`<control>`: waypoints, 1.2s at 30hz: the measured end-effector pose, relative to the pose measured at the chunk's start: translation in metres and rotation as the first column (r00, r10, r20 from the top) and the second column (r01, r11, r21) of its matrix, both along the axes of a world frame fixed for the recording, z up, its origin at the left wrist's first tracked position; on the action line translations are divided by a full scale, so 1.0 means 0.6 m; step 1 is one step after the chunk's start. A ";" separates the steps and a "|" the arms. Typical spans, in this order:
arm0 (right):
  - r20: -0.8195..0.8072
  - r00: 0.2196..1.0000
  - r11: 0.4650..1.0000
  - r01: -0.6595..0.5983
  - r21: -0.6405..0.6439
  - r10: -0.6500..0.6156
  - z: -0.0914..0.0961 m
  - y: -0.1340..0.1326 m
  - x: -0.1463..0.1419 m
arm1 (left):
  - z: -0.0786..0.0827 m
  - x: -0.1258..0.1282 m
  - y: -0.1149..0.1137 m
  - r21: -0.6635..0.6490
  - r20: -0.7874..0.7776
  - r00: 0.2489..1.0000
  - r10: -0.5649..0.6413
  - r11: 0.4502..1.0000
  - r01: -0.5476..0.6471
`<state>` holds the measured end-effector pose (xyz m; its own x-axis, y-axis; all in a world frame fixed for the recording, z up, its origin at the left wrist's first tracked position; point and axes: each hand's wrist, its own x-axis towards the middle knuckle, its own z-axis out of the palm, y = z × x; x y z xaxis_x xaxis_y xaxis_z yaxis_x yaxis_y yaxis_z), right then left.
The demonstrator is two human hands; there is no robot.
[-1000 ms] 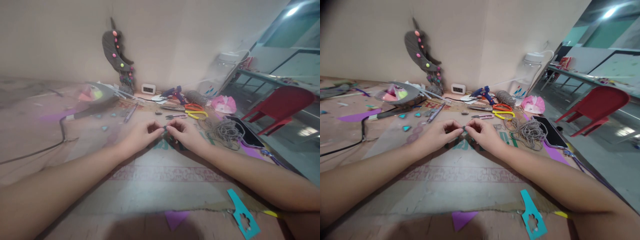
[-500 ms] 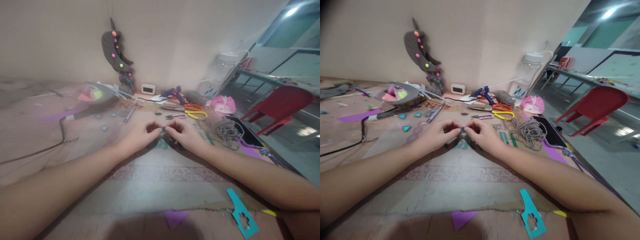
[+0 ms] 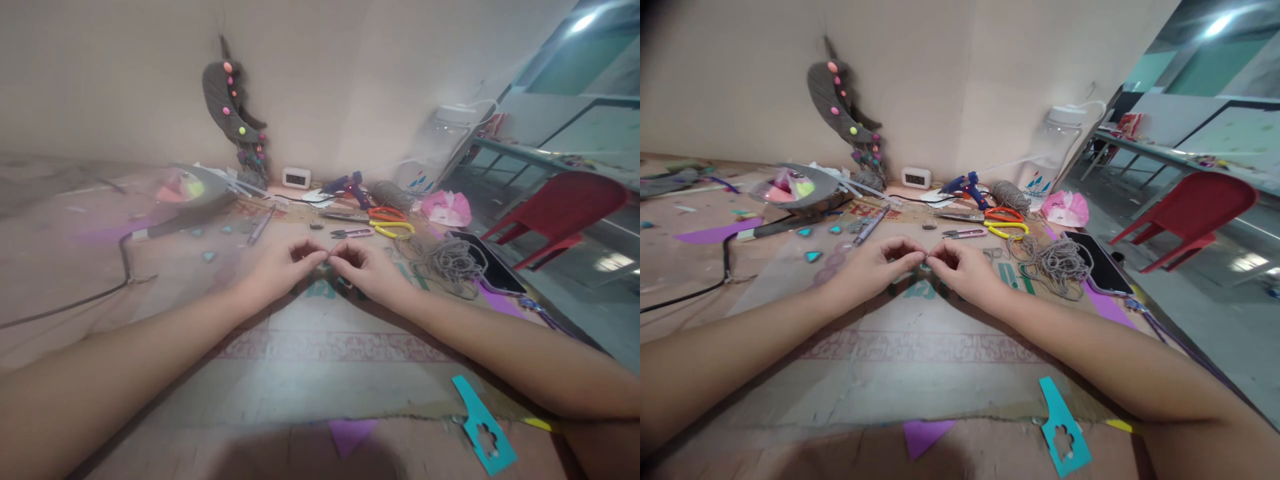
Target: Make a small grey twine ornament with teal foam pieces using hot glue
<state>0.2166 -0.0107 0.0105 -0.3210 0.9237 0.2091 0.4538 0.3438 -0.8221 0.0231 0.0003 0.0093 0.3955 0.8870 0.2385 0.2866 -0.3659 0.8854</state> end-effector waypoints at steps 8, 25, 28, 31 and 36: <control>-0.022 1.000 1.000 0.005 0.014 -0.005 0.000 0.002 0.000 | -0.001 -0.001 0.009 -0.029 0.062 0.989 0.135 0.991 -0.134; -0.095 0.995 0.999 0.028 -0.045 -0.032 0.000 0.005 0.003 | 0.013 0.006 -0.007 -0.054 -0.076 0.997 0.031 0.998 -0.035; -0.087 0.996 0.997 0.015 -0.074 -0.021 0.002 0.004 0.006 | 0.012 0.006 -0.008 -0.066 -0.096 0.995 0.036 0.997 -0.043; -0.073 0.997 0.999 0.028 -0.035 -0.030 0.002 0.000 0.007 | 0.006 0.005 -0.005 -0.084 -0.051 0.998 0.038 0.996 -0.042; -0.096 0.993 0.998 0.069 0.007 -0.068 0.004 0.009 0.006 | -0.001 0.004 0.004 -0.093 0.020 0.998 0.060 0.994 -0.058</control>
<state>0.2202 -0.0051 0.0131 -0.2352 0.9404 0.2457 0.3958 0.3235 -0.8595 0.0257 0.0028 0.0089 0.3373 0.9272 0.1628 0.2849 -0.2654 0.9211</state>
